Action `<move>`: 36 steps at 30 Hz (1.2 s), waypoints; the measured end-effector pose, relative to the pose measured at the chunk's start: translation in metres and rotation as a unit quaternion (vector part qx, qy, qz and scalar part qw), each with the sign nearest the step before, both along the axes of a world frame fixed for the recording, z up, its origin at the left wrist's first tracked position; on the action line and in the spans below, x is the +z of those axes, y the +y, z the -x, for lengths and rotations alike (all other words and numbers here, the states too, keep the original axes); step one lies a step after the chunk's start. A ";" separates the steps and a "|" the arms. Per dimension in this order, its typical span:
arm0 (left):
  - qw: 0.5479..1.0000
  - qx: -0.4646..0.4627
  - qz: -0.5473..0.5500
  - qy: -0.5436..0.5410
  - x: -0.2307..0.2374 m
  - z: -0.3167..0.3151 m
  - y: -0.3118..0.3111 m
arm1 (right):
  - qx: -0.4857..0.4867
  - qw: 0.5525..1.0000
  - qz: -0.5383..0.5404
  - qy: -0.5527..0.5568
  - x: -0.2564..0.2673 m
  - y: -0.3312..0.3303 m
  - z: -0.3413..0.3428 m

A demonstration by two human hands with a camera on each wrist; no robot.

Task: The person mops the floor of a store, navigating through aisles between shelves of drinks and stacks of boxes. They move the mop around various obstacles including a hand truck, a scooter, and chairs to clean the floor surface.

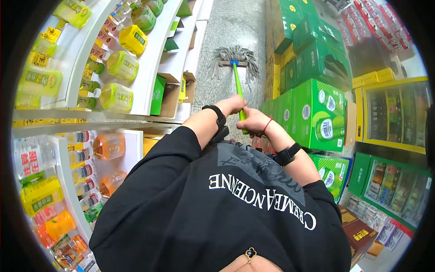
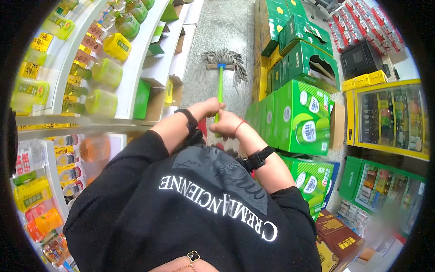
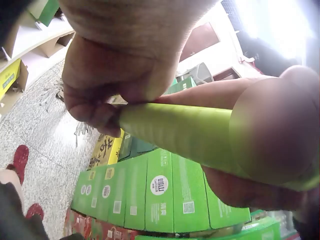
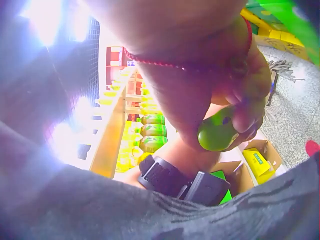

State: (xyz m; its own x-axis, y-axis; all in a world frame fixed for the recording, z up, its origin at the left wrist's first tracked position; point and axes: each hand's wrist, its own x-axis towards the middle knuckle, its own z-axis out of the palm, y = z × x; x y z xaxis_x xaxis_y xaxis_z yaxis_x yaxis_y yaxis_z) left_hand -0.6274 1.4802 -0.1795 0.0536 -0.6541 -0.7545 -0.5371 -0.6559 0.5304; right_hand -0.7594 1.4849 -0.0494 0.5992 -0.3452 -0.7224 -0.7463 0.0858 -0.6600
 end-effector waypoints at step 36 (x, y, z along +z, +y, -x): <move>0.999 -0.003 0.032 -0.014 -0.058 -0.186 -0.483 | -0.204 0.976 -0.039 -0.068 -0.050 -0.457 -0.182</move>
